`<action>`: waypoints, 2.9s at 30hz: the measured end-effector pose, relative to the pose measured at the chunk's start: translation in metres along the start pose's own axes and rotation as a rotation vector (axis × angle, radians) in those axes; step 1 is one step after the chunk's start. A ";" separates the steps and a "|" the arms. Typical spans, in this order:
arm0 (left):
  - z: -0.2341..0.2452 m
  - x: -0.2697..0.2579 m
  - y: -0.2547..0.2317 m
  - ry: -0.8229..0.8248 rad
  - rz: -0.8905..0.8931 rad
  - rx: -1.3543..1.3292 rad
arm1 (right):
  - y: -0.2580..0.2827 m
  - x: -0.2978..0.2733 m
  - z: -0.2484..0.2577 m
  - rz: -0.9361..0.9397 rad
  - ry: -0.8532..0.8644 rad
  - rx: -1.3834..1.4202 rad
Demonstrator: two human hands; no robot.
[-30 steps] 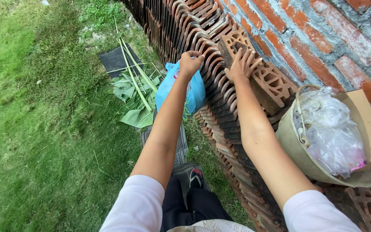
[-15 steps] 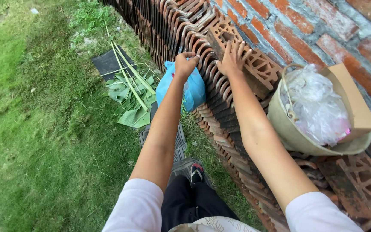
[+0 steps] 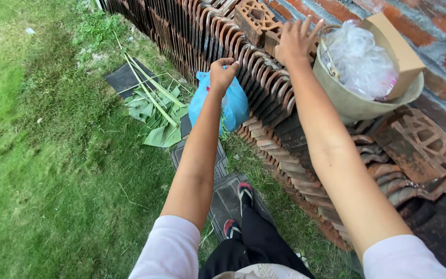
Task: The person is seen picking up trash and placing it in a trash bag and then carrying the trash bag and a bucket of trash to a larger outdoor trash bin.
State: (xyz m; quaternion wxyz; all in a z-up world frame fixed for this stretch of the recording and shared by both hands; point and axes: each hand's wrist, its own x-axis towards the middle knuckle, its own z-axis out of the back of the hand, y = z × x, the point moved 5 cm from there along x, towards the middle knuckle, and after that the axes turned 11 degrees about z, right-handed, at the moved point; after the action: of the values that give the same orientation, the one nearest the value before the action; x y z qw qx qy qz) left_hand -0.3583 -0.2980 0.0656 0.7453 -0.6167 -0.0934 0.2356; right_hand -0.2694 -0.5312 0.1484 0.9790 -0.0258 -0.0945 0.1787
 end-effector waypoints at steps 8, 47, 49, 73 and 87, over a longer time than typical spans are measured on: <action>-0.015 -0.033 0.009 0.069 -0.038 0.023 | -0.047 -0.026 0.046 -0.070 -0.014 -0.116; 0.034 -0.027 -0.036 -0.147 -0.042 -0.041 | -0.180 0.078 0.070 -0.838 -0.903 0.949; 0.060 -0.025 -0.034 -0.198 -0.052 -0.021 | -0.144 0.107 0.068 -0.741 -0.897 0.922; 0.400 0.011 0.235 -0.619 0.272 0.121 | 0.428 0.069 -0.136 -0.102 0.030 0.916; 0.558 0.068 0.371 -0.926 0.745 0.080 | 0.649 0.141 -0.294 0.025 0.968 1.053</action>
State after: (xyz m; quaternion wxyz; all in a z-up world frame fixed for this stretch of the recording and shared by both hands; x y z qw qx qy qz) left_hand -0.6268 0.2694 -0.1787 0.5168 -0.4125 -0.1770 0.7290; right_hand -0.3068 0.1209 -0.1697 0.7913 0.3728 0.4499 0.1803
